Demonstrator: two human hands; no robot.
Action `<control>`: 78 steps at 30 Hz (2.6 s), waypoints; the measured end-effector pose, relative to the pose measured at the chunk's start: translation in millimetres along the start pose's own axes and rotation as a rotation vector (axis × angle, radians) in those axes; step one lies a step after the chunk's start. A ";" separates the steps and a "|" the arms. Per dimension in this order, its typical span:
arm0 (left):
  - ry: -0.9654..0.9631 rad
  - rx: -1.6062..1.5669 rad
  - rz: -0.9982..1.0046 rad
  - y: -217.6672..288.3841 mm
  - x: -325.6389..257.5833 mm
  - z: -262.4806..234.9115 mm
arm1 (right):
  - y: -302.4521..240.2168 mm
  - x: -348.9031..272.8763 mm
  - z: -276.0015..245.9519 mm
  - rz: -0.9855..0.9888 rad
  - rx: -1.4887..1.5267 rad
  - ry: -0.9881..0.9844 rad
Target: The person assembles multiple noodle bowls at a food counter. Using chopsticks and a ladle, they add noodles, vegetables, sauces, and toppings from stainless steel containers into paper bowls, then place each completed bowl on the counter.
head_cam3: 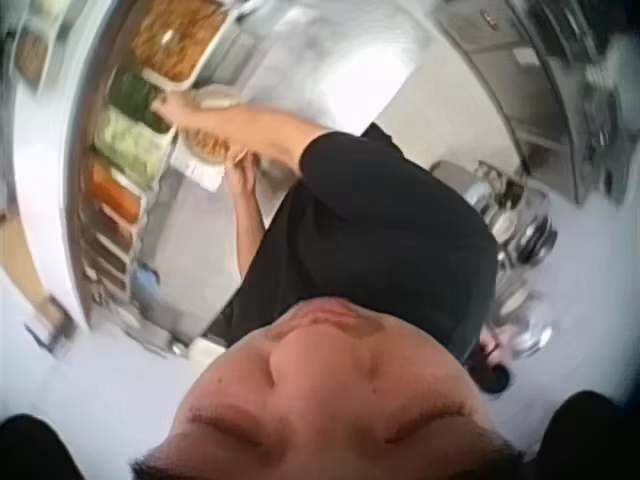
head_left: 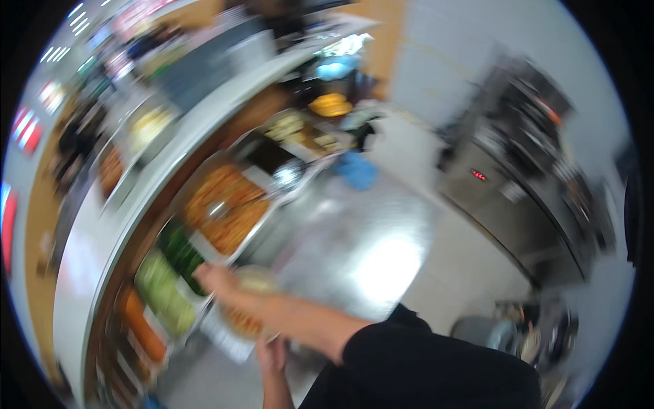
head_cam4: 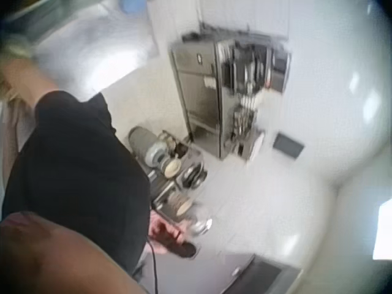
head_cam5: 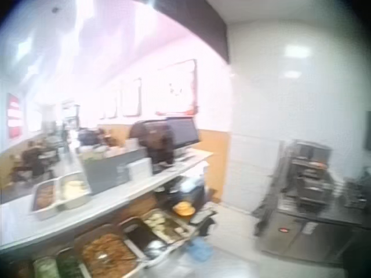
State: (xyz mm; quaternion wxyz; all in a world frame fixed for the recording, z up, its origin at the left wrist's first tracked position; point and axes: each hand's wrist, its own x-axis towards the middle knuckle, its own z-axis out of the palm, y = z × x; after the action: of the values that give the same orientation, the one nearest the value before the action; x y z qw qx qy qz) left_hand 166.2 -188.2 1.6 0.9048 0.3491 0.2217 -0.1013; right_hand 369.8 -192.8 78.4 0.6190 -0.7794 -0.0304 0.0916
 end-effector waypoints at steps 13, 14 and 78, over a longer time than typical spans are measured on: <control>0.002 -0.126 0.147 2.9 -4.5 9.0 | -18.0 18.1 -40.3 -0.123 0.160 -0.122; -0.013 -0.129 0.144 1.3 -3.6 8.6 | -17.3 21.9 -42.6 -0.120 0.137 -0.154; -0.039 -0.169 0.100 4.1 -3.3 6.3 | -62.9 -80.0 -233.7 -0.435 0.095 0.218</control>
State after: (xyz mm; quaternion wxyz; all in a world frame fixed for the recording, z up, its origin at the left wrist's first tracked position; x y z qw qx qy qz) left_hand 166.8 -189.3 9.7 0.9391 0.2802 0.1940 -0.0437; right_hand 337.6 -415.3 198.5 0.6597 -0.7299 -0.1262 -0.1269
